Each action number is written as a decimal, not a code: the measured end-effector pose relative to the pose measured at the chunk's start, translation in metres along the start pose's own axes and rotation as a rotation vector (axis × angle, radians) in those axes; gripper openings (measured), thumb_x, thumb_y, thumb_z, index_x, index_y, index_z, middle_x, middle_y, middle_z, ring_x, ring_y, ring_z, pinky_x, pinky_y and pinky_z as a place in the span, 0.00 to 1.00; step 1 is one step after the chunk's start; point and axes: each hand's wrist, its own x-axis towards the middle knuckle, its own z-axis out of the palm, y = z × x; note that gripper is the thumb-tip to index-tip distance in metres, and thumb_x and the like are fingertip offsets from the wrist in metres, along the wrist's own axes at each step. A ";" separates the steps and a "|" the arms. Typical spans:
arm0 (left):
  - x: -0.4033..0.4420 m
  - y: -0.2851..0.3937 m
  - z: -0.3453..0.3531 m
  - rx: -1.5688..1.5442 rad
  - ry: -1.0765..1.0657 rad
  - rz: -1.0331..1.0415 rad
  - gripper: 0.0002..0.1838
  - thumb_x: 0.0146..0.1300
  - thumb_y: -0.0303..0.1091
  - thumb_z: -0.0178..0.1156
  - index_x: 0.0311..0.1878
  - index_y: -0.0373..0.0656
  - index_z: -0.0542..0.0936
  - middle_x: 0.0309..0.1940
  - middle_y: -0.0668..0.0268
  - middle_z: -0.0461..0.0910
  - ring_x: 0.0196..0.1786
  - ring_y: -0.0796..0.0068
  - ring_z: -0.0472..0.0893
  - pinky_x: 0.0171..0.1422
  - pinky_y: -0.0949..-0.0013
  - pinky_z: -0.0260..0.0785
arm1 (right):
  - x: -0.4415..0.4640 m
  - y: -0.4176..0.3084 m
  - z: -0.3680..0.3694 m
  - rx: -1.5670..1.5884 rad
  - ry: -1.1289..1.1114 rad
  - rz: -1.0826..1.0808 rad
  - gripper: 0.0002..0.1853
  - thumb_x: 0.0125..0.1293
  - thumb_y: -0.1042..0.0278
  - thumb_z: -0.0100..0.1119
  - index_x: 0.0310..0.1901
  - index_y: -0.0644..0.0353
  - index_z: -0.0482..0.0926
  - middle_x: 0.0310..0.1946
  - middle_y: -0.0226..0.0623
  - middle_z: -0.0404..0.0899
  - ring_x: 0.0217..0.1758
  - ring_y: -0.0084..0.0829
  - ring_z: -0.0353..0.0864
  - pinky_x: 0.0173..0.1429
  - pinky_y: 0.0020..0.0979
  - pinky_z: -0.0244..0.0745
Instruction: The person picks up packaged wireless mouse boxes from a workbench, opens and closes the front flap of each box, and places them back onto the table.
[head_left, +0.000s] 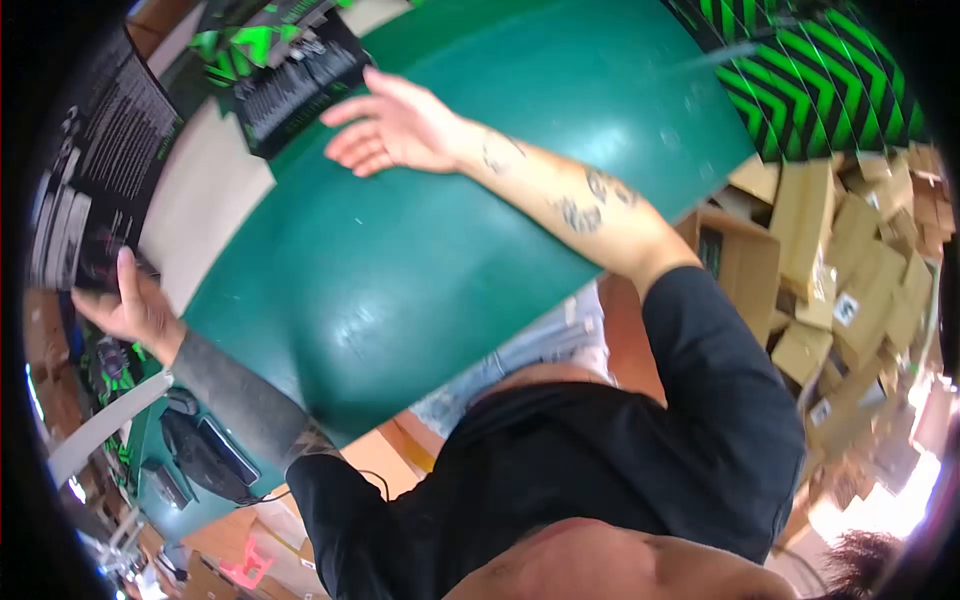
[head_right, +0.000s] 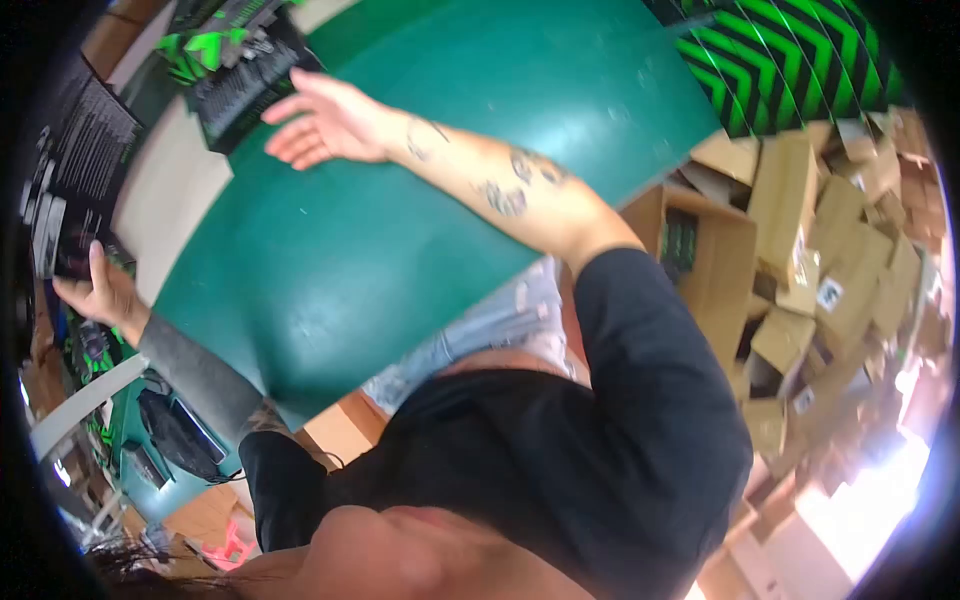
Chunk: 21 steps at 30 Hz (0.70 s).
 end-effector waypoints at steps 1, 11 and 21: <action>-0.012 0.019 -0.003 0.195 -0.100 -0.002 0.22 0.55 0.14 0.62 0.55 0.31 0.73 0.50 0.52 0.77 0.48 0.61 0.80 0.56 0.65 0.76 | -0.009 -0.007 0.005 0.058 -0.089 0.045 0.43 0.68 0.28 0.34 0.66 0.64 0.64 0.56 0.55 0.75 0.54 0.42 0.79 0.59 0.41 0.75; -0.061 0.024 0.081 0.534 -0.673 0.128 0.26 0.54 0.18 0.53 0.59 0.42 0.76 0.59 0.59 0.76 0.64 0.61 0.73 0.67 0.62 0.64 | -0.040 -0.012 0.024 -0.363 0.263 -0.232 0.50 0.52 0.63 0.73 0.71 0.66 0.50 0.55 0.50 0.74 0.55 0.36 0.78 0.60 0.37 0.74; -0.072 0.009 0.115 0.405 -0.430 0.067 0.19 0.62 0.38 0.64 0.53 0.41 0.78 0.51 0.59 0.79 0.58 0.58 0.74 0.68 0.60 0.61 | -0.045 0.012 0.018 -0.371 0.130 -0.355 0.47 0.68 0.29 0.33 0.75 0.54 0.31 0.78 0.36 0.32 0.80 0.33 0.34 0.78 0.37 0.41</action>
